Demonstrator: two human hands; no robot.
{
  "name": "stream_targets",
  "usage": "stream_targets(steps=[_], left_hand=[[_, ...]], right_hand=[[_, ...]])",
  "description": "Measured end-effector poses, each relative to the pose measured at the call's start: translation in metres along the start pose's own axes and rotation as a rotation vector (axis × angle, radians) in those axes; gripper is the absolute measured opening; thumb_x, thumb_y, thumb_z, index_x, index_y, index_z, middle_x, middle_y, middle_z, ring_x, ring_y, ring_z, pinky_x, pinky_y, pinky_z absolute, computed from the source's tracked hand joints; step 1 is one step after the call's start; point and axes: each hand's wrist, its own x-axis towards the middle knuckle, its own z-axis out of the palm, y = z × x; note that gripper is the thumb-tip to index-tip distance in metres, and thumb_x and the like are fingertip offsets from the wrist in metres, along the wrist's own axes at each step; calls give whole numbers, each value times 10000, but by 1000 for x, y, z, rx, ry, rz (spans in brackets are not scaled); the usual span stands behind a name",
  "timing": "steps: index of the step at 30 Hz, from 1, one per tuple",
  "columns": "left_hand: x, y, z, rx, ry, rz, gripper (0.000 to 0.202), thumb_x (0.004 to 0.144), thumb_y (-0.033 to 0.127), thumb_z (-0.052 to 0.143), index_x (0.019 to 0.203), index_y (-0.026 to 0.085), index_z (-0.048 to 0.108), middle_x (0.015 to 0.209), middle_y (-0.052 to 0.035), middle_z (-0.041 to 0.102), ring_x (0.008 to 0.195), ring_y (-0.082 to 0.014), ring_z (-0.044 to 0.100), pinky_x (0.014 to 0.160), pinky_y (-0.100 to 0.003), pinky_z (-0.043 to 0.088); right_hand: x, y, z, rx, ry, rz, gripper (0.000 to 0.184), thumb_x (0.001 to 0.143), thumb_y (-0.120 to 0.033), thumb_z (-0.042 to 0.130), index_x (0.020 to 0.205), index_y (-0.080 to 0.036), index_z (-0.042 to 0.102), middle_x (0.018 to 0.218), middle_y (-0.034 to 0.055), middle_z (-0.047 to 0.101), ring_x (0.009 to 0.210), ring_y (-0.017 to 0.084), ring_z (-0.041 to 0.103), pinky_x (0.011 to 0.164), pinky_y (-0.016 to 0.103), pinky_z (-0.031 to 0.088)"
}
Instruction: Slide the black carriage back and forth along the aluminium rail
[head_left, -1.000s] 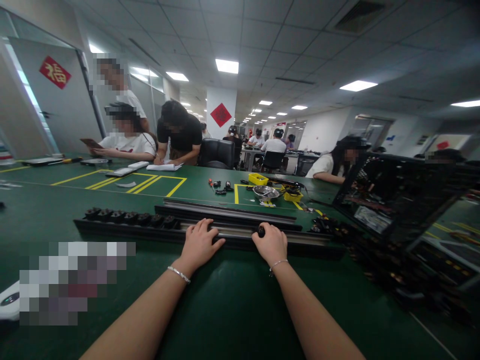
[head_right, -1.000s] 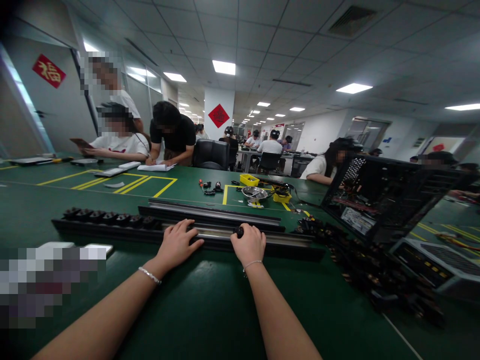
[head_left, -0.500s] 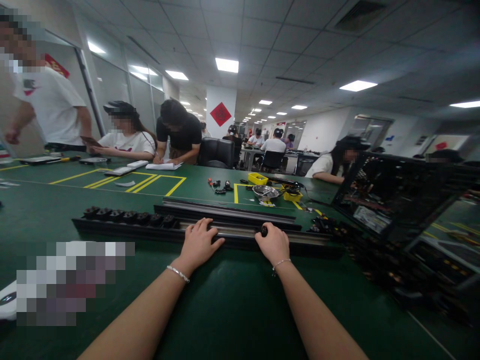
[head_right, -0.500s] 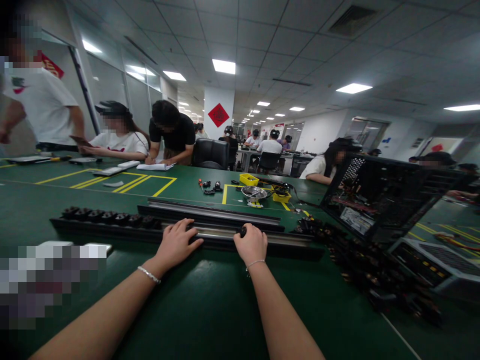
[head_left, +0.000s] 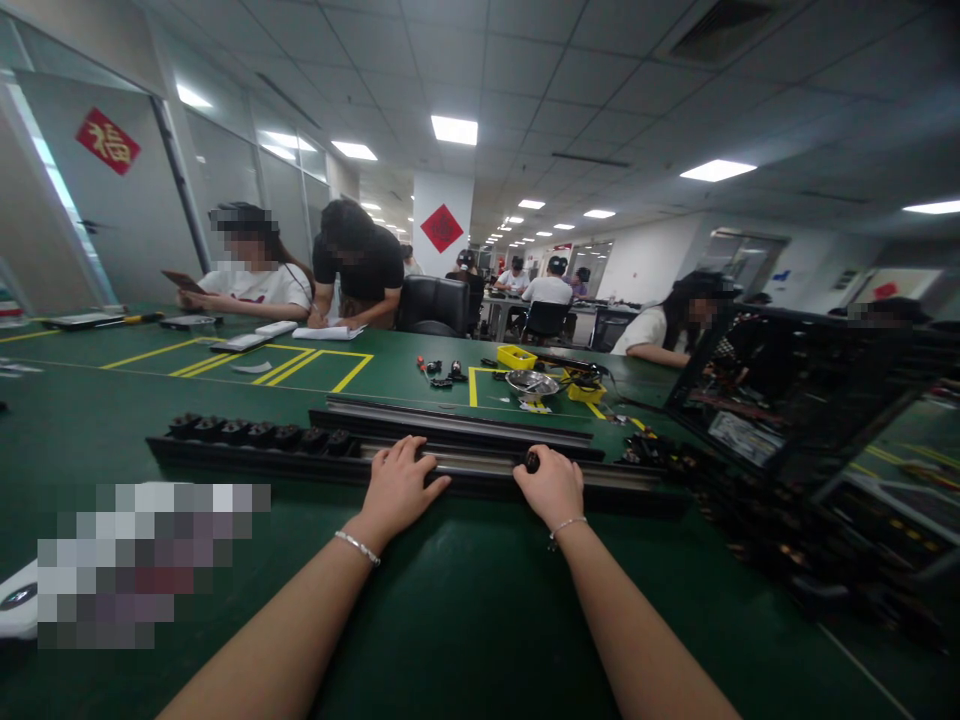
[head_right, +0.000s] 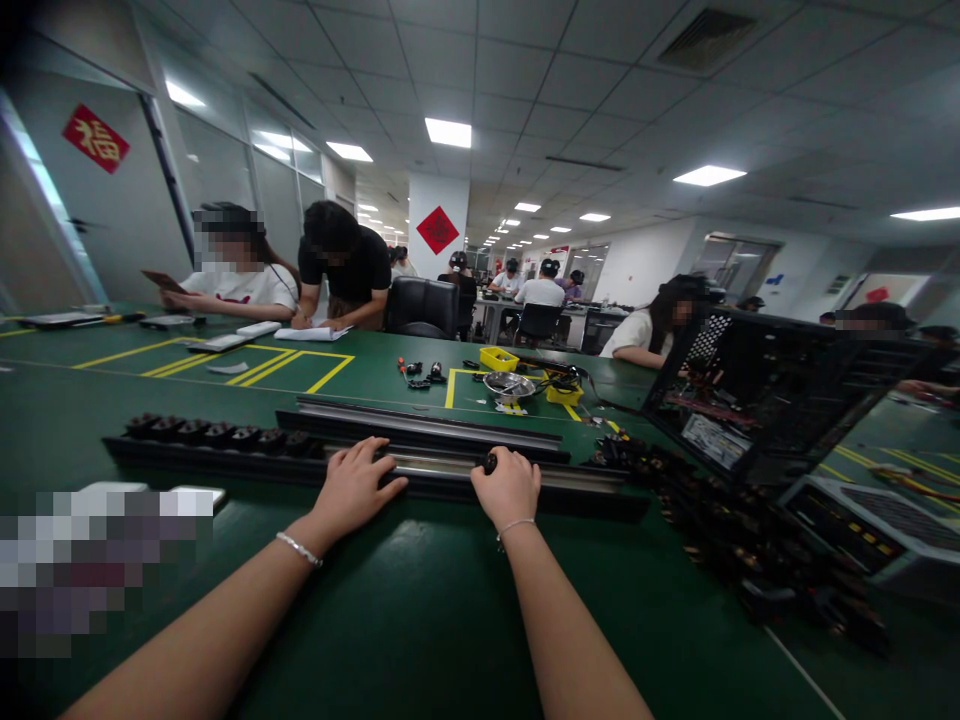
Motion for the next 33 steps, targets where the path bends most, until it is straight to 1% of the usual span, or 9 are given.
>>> stream_targets(steps=[5,11,13,17,19,26,33], left_hand=[[0,1,-1,1,-4,-8,325,820,505,453,931,270,648,1316,-74,492,1257,-289,375,975,-498,293],[0,0,0,5,-4,-6,332,822,510,445,930,271,649,1316,-78,492,1254,-295,379,972,-506,295],[0,-1,0,2,-2,-5,333,821,513,444,926,273,650,1312,-74,495,1254,-296,380,973,-506,296],[0,0,-1,-5,1,-4,333,821,511,445,927,272,651,1312,-71,495,1255,-294,377,978,-500,294],[0,0,-2,-9,-4,-7,329,821,505,447,931,270,650,1317,-73,491,1256,-291,374,981,-496,291],[0,0,-3,-19,-16,-12,336,827,509,438,939,273,650,1323,-75,487,1262,-290,364,987,-506,285],[-1,-1,-1,1,-6,-5,326,826,507,446,938,273,644,1323,-74,486,1261,-281,367,973,-495,293]], right_hand=[[2,4,-2,-14,-14,-12,212,716,-309,488,866,-216,605,863,42,642,881,202,548,797,327,339],[4,8,-3,1,-28,-5,230,714,-304,498,894,-208,604,873,55,636,878,207,549,746,303,359],[4,9,-4,-4,-26,-12,223,716,-299,500,890,-208,605,869,52,634,875,202,548,762,308,356],[3,9,-4,-43,5,-29,202,714,-303,502,868,-222,605,897,44,639,945,210,531,844,343,320],[3,9,-4,-57,0,-25,211,717,-317,496,875,-227,603,902,43,640,963,216,525,852,350,313],[5,15,-10,-64,-41,1,233,730,-334,488,898,-221,603,904,40,649,925,208,546,848,348,320],[7,18,-11,-67,-46,-21,234,723,-323,501,900,-219,612,867,49,643,871,203,552,751,303,352]])
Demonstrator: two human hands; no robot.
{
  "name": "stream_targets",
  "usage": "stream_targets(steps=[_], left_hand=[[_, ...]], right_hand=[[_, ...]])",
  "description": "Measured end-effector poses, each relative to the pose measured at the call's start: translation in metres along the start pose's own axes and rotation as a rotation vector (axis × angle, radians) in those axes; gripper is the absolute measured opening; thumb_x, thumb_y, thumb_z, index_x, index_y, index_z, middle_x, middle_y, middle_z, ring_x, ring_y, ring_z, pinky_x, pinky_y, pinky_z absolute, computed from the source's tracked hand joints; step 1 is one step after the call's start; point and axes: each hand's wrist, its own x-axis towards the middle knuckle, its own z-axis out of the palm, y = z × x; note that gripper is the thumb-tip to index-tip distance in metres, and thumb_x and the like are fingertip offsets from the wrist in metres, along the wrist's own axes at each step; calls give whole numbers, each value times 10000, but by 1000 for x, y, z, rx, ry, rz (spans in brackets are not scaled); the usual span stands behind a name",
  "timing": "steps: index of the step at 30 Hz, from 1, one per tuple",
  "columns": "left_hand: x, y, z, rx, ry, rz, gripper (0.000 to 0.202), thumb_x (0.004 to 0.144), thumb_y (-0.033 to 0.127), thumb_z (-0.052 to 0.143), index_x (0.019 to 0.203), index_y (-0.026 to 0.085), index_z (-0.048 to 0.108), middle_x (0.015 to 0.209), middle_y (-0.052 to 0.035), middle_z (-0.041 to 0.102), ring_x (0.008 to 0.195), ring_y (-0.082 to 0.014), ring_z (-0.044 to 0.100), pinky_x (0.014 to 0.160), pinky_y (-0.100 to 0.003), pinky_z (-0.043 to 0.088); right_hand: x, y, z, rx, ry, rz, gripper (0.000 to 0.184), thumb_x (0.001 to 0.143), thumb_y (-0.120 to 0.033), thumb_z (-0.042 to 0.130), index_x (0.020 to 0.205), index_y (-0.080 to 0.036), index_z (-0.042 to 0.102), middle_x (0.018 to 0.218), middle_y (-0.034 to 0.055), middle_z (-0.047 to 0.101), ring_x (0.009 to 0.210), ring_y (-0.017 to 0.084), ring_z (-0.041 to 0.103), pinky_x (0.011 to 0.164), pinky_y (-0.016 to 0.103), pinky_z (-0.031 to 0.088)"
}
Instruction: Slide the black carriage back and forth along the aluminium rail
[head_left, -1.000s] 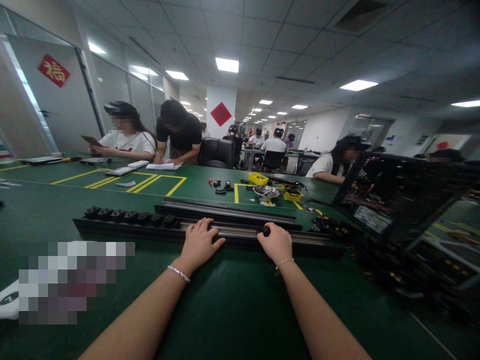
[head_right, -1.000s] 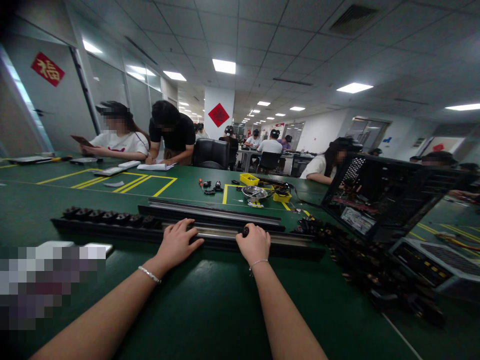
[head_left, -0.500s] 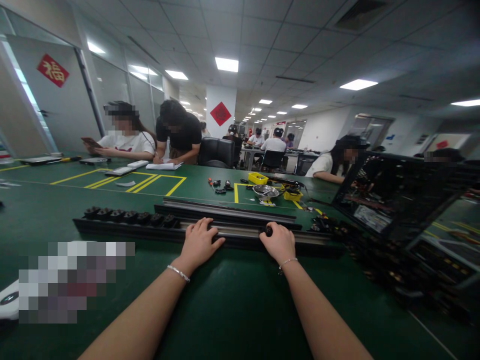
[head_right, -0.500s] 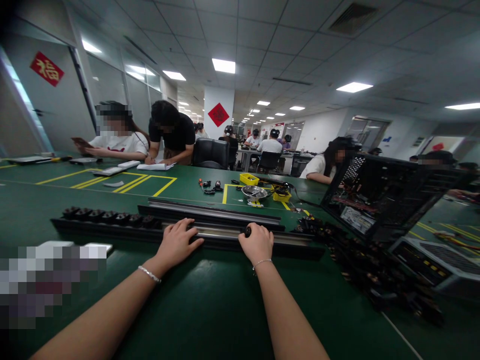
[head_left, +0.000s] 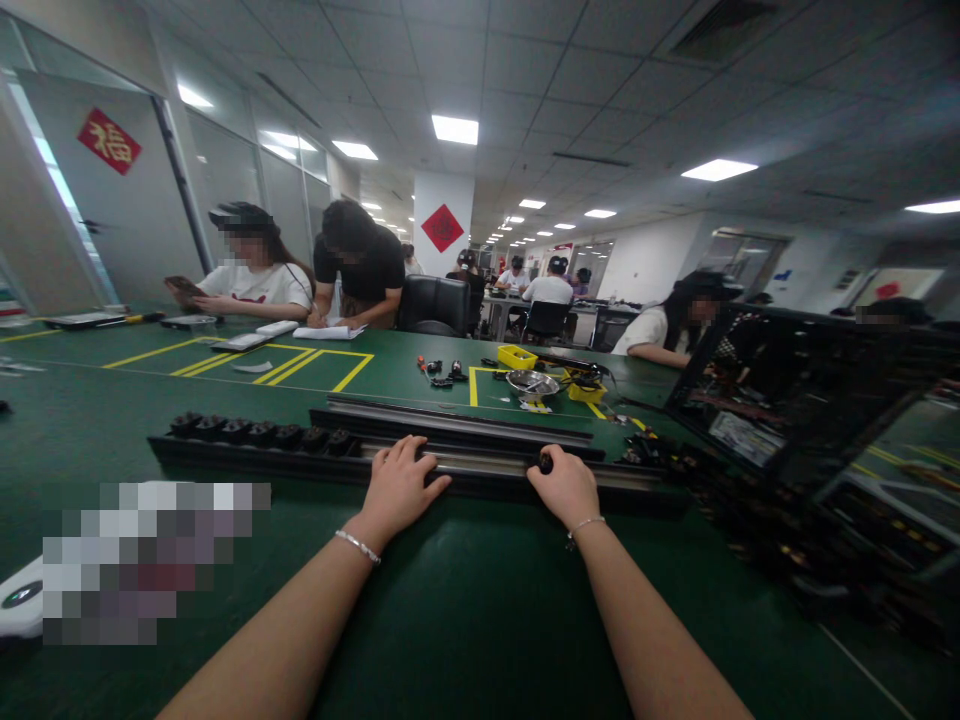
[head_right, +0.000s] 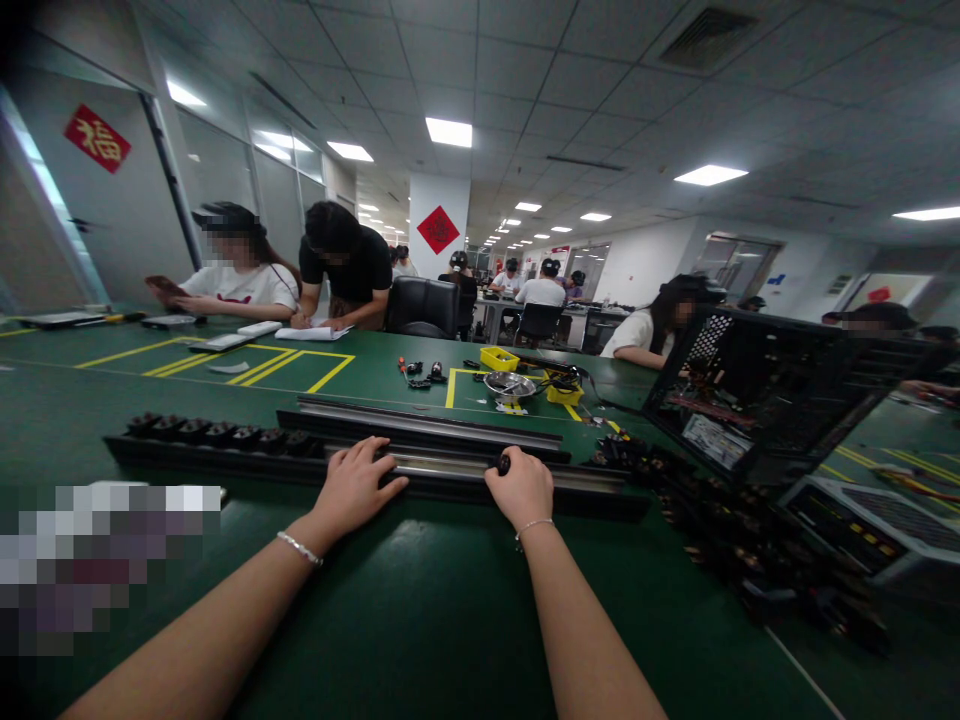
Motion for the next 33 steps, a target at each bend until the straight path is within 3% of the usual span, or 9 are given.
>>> stream_targets(steps=[23,29,33], left_hand=[[1,1,-1,-20,-11,-19,317,819,501,457,931,278,652,1323,-68,487,1266,-289,359,986,-503,283],[1,2,-2,-7,-6,-10,320,823,500,450,928,274,650,1318,-71,491,1261,-289,368,975,-500,292],[1,3,-3,-16,-16,-17,314,817,495,461,935,275,653,1316,-71,494,1257,-287,372,980,-495,293]], right_hand=[[3,6,2,82,-14,35,241,717,-277,521,928,-193,603,849,65,627,848,184,556,691,260,377],[1,7,-2,-26,11,-6,216,719,-326,503,881,-218,596,885,45,637,894,206,552,801,326,349],[1,8,-3,-25,3,-16,219,715,-327,500,877,-217,597,889,49,640,883,203,553,779,315,355]])
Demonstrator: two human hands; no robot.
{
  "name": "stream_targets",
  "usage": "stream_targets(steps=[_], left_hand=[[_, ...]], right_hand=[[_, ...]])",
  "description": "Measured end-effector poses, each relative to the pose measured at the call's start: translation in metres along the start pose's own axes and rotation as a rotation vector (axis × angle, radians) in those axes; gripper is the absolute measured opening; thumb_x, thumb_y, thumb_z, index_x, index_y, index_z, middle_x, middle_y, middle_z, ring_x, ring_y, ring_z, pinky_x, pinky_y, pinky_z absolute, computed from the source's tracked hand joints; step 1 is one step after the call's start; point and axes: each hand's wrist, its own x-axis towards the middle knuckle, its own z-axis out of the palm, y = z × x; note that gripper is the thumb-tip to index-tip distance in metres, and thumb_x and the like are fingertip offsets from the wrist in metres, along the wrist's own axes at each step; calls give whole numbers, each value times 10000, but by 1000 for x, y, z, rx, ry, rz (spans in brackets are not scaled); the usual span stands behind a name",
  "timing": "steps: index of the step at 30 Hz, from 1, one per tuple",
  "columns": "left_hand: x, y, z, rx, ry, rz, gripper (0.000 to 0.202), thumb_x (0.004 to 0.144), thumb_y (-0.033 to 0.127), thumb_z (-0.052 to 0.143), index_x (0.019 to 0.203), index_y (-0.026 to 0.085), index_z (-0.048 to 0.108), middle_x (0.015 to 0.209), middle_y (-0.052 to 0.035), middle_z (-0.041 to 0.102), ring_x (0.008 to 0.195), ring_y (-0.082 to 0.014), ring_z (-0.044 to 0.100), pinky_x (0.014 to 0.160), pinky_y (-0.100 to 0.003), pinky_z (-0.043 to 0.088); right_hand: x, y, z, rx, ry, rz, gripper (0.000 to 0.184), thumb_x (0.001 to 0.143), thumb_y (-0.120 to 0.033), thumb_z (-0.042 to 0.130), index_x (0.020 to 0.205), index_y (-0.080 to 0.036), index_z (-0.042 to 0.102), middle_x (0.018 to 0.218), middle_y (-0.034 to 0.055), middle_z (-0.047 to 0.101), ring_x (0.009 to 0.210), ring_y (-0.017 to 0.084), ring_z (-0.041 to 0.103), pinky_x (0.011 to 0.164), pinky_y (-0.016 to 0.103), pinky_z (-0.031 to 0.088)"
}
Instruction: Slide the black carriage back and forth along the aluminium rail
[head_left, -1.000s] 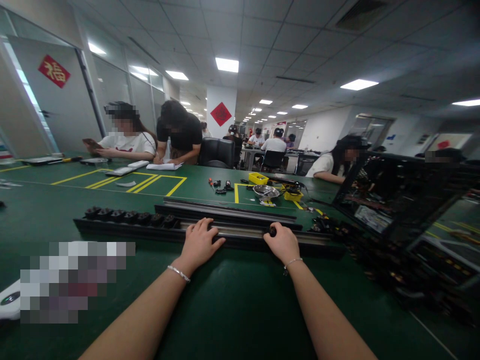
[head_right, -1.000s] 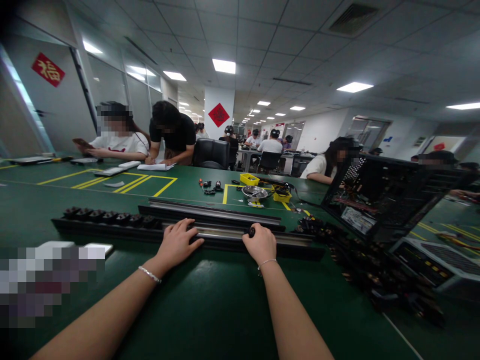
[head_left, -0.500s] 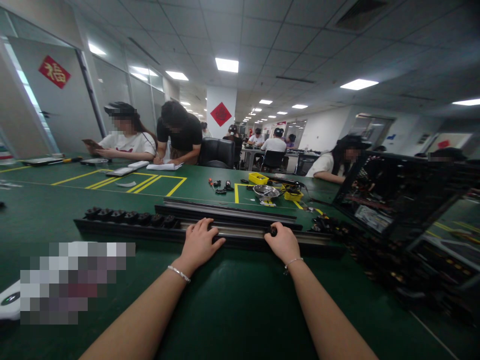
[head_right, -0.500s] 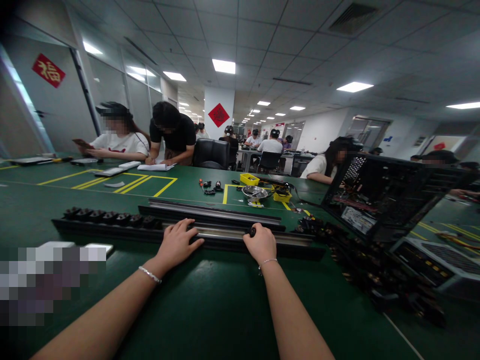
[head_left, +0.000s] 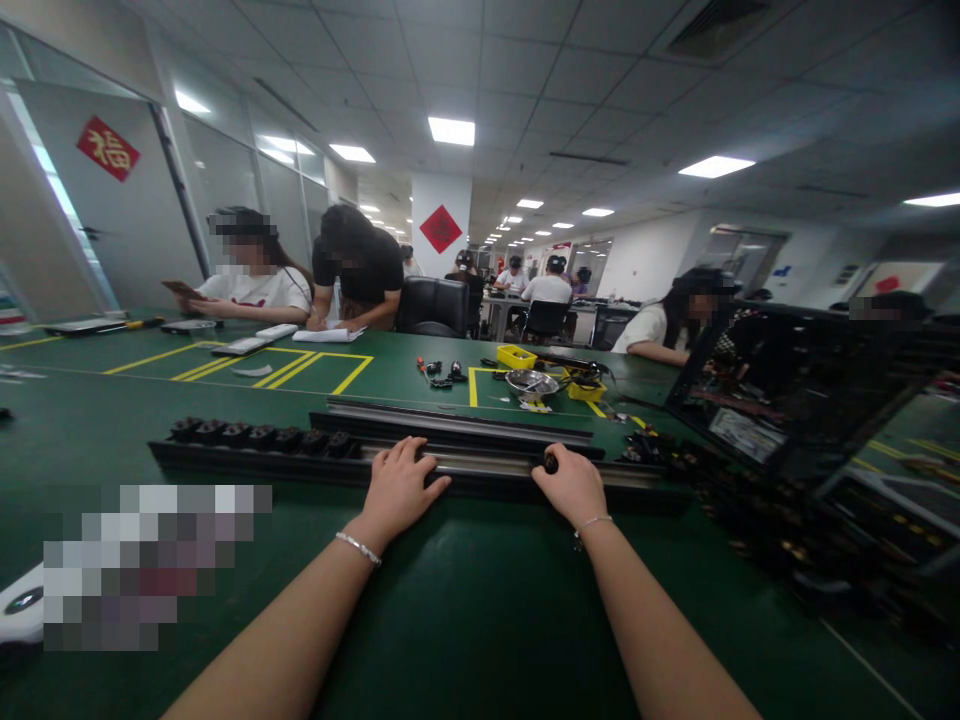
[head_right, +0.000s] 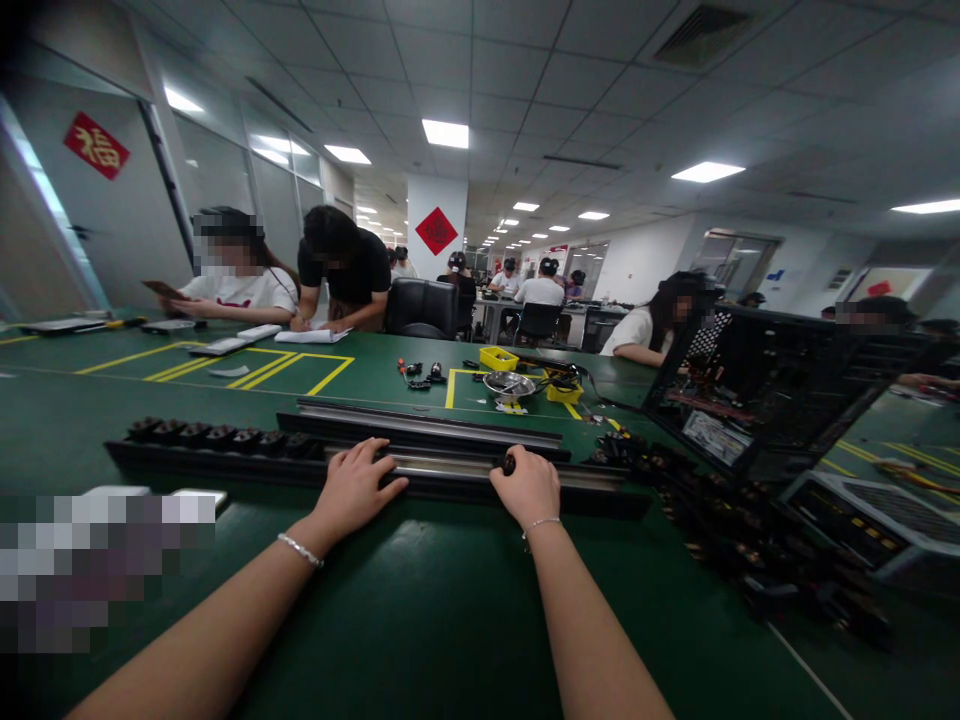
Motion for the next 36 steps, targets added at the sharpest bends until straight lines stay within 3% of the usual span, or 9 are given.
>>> stream_targets(steps=[10,17,28,36], left_hand=[[0,-1,2,16,11,8,328,820,508,450,930,275,653,1316,-72,494,1254,-291,374,981,-499,290],[0,-2,3,29,30,23,335,826,511,439,936,275,650,1310,-73,496,1252,-292,377,970,-495,302],[0,-3,4,50,19,31,344,831,519,429,942,271,640,1317,-81,489,1254,-289,376,960,-498,303],[0,-3,4,38,20,22,340,830,514,435,950,273,641,1316,-82,491,1253,-291,378,964,-501,297]], right_hand=[[4,6,1,66,-31,51,234,708,-307,493,896,-200,582,868,68,628,868,206,544,708,283,375],[2,8,-3,-14,-4,10,243,712,-349,489,890,-229,602,931,52,635,934,228,541,835,354,343],[8,21,-2,101,-68,59,254,708,-290,502,917,-181,597,874,70,633,834,190,558,692,259,379],[7,26,-9,122,-117,73,323,714,-264,494,1012,-182,589,933,78,648,856,194,587,736,259,401]])
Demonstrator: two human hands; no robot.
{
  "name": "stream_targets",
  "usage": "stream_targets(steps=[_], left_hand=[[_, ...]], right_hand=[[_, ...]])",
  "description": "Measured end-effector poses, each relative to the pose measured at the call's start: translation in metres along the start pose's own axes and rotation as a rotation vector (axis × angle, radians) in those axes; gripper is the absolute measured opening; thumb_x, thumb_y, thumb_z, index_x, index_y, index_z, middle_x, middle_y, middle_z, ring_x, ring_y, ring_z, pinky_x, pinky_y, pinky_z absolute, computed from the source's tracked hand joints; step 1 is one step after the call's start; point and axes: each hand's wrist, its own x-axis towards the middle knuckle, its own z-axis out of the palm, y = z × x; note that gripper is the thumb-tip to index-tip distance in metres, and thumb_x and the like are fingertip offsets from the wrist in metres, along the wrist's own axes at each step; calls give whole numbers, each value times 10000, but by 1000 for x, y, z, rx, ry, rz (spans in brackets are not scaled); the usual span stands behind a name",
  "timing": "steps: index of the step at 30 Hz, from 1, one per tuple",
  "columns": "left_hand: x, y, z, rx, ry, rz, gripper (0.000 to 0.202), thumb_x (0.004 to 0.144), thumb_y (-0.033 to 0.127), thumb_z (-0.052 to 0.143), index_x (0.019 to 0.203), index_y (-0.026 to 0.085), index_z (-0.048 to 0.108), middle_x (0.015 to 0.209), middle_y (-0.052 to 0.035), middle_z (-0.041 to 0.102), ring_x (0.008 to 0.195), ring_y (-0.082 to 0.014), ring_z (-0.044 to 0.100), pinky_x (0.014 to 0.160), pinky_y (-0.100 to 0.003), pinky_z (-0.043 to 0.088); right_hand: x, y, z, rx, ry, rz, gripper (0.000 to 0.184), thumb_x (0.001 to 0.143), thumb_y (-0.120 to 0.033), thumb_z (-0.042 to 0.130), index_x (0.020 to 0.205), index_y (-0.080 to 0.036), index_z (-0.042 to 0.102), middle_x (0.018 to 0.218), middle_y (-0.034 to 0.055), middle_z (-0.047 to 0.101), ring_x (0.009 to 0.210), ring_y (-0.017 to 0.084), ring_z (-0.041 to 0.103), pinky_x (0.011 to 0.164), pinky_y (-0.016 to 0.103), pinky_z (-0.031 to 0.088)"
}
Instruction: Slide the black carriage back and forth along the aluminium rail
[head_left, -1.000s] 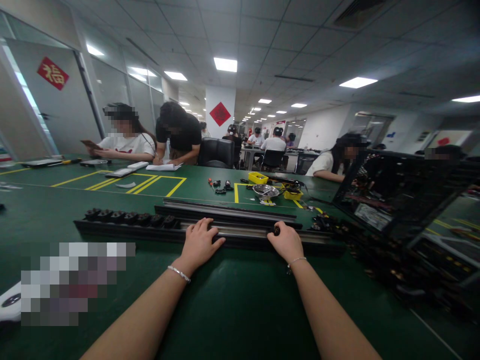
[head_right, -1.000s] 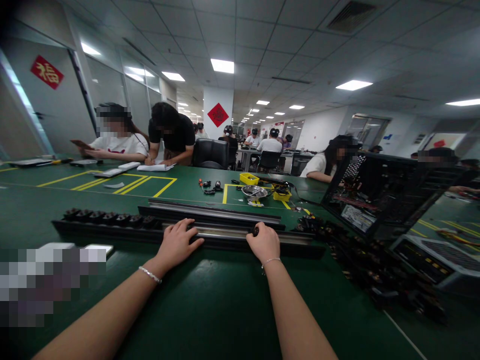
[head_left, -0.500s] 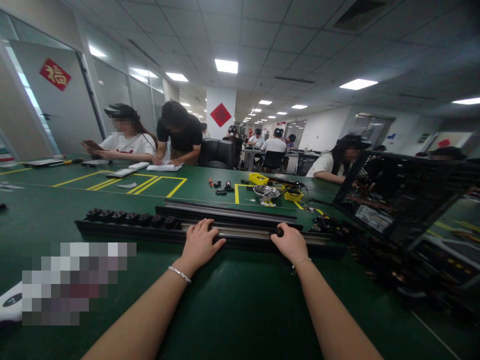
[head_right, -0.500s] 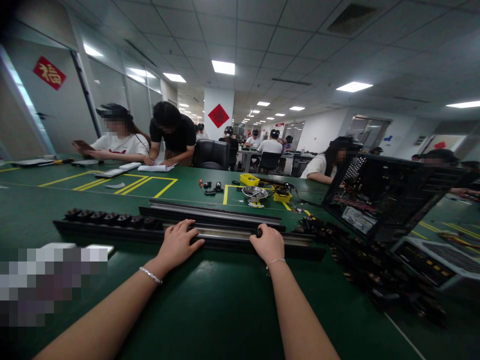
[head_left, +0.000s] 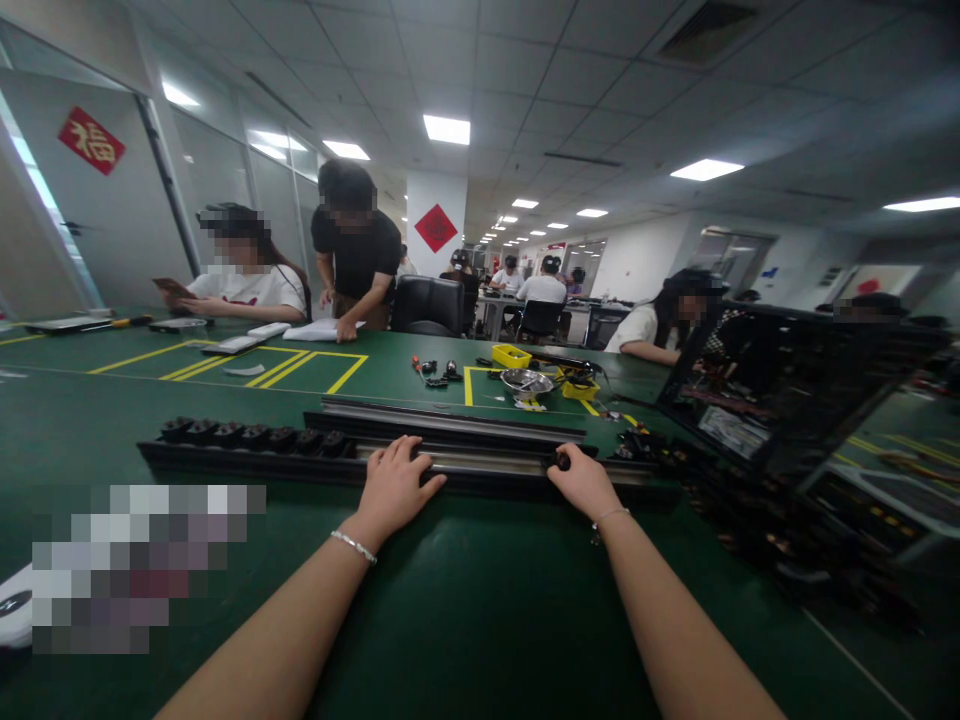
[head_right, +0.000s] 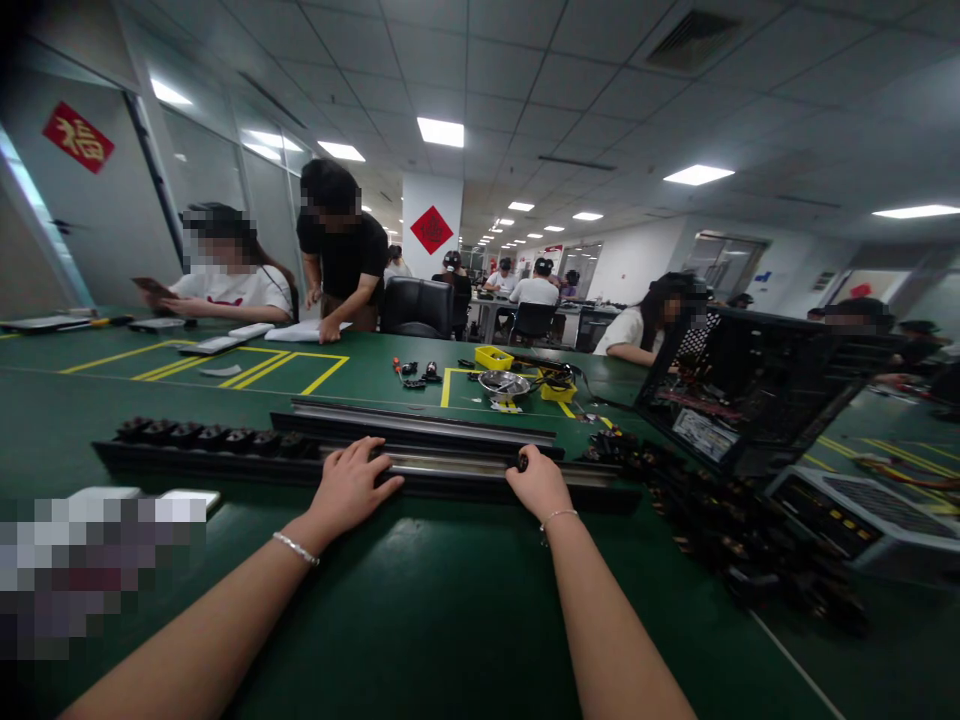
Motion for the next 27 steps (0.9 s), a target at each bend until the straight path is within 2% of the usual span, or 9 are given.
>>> stream_targets(steps=[6,12,21,27], left_hand=[[-1,0,0,-21,-6,3,345,828,515,436,957,271,643,1322,-83,486,1254,-296,377,968,-507,289],[0,-1,0,-16,-8,-3,346,830,515,430,945,269,646,1317,-82,486,1259,-291,366,966,-499,291],[0,0,1,-11,5,6,341,825,519,438,928,269,645,1305,-80,498,1252,-290,376,964,-498,294],[0,0,1,-20,10,5,334,823,515,442,921,272,648,1306,-77,499,1247,-288,383,966,-493,299]], right_hand=[[-1,2,4,-4,43,-47,364,731,-256,469,1071,-194,583,994,72,644,917,195,577,772,270,398],[-3,2,6,-108,109,-66,314,731,-299,467,991,-233,629,999,48,652,958,211,560,860,332,357],[-2,4,9,-115,150,-55,306,726,-292,480,975,-231,647,982,45,655,945,197,557,859,312,347],[-2,5,8,-136,163,-30,315,728,-308,474,979,-236,651,979,52,649,978,215,550,879,353,341]])
